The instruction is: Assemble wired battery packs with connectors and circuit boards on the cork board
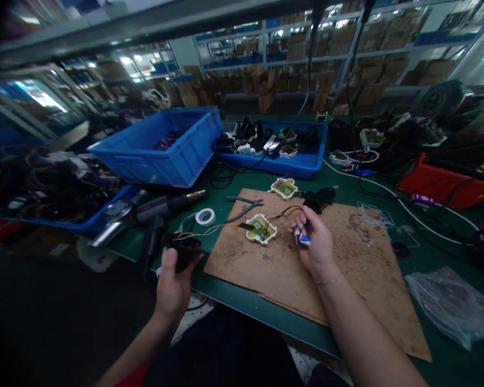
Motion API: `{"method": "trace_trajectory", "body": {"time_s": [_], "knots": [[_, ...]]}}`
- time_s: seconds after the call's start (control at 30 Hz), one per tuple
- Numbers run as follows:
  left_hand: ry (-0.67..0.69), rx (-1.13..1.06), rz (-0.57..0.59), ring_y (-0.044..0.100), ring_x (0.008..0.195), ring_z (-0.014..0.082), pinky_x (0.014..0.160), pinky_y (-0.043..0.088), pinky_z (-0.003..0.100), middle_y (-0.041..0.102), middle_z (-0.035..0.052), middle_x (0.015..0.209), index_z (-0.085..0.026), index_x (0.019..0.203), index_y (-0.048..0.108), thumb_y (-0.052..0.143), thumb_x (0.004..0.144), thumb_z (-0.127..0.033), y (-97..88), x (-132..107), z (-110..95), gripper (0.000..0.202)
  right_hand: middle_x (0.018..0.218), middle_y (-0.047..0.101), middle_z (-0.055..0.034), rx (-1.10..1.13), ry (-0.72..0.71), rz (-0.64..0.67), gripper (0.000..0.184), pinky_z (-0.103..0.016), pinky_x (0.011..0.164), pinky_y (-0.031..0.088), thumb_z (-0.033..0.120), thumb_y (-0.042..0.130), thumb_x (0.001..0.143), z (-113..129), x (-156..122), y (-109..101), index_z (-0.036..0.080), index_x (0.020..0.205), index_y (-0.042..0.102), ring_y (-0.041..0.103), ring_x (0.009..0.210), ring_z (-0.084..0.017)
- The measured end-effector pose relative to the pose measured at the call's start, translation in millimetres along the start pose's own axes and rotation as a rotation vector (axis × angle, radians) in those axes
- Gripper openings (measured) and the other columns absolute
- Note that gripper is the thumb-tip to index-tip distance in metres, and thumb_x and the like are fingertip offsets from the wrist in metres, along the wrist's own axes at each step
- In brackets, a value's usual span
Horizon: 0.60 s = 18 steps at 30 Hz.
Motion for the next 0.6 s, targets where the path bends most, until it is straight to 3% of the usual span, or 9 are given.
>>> {"method": "trace_trajectory", "body": {"time_s": [0.17, 0.3, 0.4, 0.5, 0.6], "knots": [[-0.018, -0.080, -0.088, 0.064, 0.104, 0.0211, 0.081, 0.058, 0.033, 0.066, 0.0041, 0.117, -0.026, 0.115, 0.067, 0.065, 0.089, -0.050, -19.0, 15, -10, 0.035, 0.064, 0.035, 0.0043, -0.046, -0.042, 0.028, 0.034, -0.019, 0.052, 0.045, 0.039, 0.074, 0.080, 0, -4, 4, 0.020, 0.064, 0.050, 0.045, 0.063, -0.011], [-0.039, -0.146, -0.141, 0.068, 0.098, 0.0246, 0.072, 0.060, 0.033, 0.070, 0.0066, 0.110, -0.022, 0.115, 0.069, 0.064, 0.087, -0.055, -28.4, 15, -25, 0.043, 0.067, 0.038, 0.0038, -0.227, -0.082, 0.083, 0.027, -0.018, 0.055, 0.044, 0.043, 0.066, 0.088, -2, -8, 9, 0.020, 0.076, 0.060, 0.047, 0.065, -0.011], [-0.069, -0.217, -0.109, 0.071, 0.093, 0.0274, 0.065, 0.061, 0.033, 0.072, 0.0084, 0.106, -0.020, 0.112, 0.070, 0.061, 0.087, -0.060, -26.9, 13, -42, 0.049, 0.070, 0.042, 0.0037, -0.322, -0.071, 0.138, 0.026, -0.018, 0.058, 0.046, 0.046, 0.064, 0.091, -8, -5, 22, 0.021, 0.082, 0.063, 0.049, 0.067, -0.011], [-0.081, -0.280, -0.074, 0.073, 0.090, 0.0296, 0.060, 0.060, 0.034, 0.074, 0.0090, 0.102, -0.021, 0.111, 0.070, 0.055, 0.088, -0.064, -25.7, 7, -62, 0.051, 0.074, 0.049, 0.0030, -0.419, -0.073, 0.252, 0.028, -0.019, 0.063, 0.047, 0.049, 0.063, 0.091, -14, 2, 59, 0.021, 0.087, 0.065, 0.050, 0.067, -0.010], [0.038, -0.305, -0.089, 0.072, 0.093, 0.0297, 0.060, 0.061, 0.034, 0.074, 0.0075, 0.108, -0.026, 0.121, 0.067, 0.052, 0.088, -0.065, -34.6, -11, -86, 0.053, 0.077, 0.054, 0.0020, -0.545, -0.081, 0.426, 0.031, -0.021, 0.060, 0.045, 0.051, 0.065, 0.091, -25, 8, 117, 0.021, 0.091, 0.068, 0.050, 0.067, -0.011]]}}
Point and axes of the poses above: each hand's wrist, its own x-axis towards the middle knuckle, its own y-axis out of the palm, z = x × y, the point moved 9 cm from there along x, towards the middle knuckle
